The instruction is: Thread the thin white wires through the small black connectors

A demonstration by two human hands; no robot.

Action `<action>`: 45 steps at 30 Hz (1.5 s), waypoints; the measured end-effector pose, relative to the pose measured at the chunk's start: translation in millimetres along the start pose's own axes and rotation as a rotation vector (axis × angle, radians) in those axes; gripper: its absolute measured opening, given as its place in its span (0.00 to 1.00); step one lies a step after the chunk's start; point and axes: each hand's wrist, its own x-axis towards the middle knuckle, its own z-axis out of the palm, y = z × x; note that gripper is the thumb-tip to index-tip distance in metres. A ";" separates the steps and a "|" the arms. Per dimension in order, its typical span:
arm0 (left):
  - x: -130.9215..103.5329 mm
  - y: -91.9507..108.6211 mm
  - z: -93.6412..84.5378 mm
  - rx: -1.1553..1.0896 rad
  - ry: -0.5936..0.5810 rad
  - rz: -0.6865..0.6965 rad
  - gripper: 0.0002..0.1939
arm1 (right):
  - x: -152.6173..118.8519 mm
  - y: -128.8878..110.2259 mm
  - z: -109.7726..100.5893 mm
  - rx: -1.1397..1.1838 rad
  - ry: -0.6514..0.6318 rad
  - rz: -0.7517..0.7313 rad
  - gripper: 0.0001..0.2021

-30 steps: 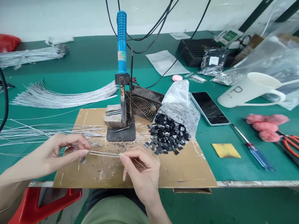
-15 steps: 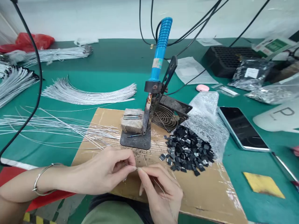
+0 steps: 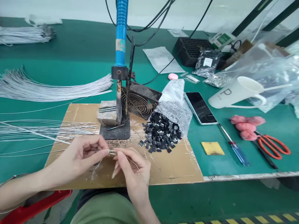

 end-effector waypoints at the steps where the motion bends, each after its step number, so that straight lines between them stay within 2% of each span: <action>1: -0.3 0.2 0.3 -0.006 0.001 0.002 0.12 | -0.5 0.5 2.2 0.034 -0.003 0.018 0.07; 8: 0.1 -0.9 2.8 -0.030 0.048 0.011 0.14 | -1.2 0.0 11.4 0.168 -0.013 0.071 0.06; 18: -2.2 -4.9 4.0 0.001 0.065 0.030 0.13 | 1.1 -3.5 15.0 0.218 -0.014 0.112 0.04; 27: -3.9 -3.5 1.0 0.074 0.036 0.055 0.13 | 7.0 -8.9 2.7 0.197 -0.100 0.225 0.05; 32: -3.6 -0.7 1.7 0.049 0.066 0.042 0.13 | 7.8 -8.4 2.9 0.200 -0.114 0.225 0.06; 41: -2.5 -0.4 5.5 -0.042 0.134 0.060 0.13 | 8.6 -6.6 16.0 0.432 -0.069 0.286 0.09; 45: -3.4 -2.8 6.4 -0.021 0.166 0.069 0.12 | 9.3 -7.5 19.8 0.465 -0.030 0.305 0.08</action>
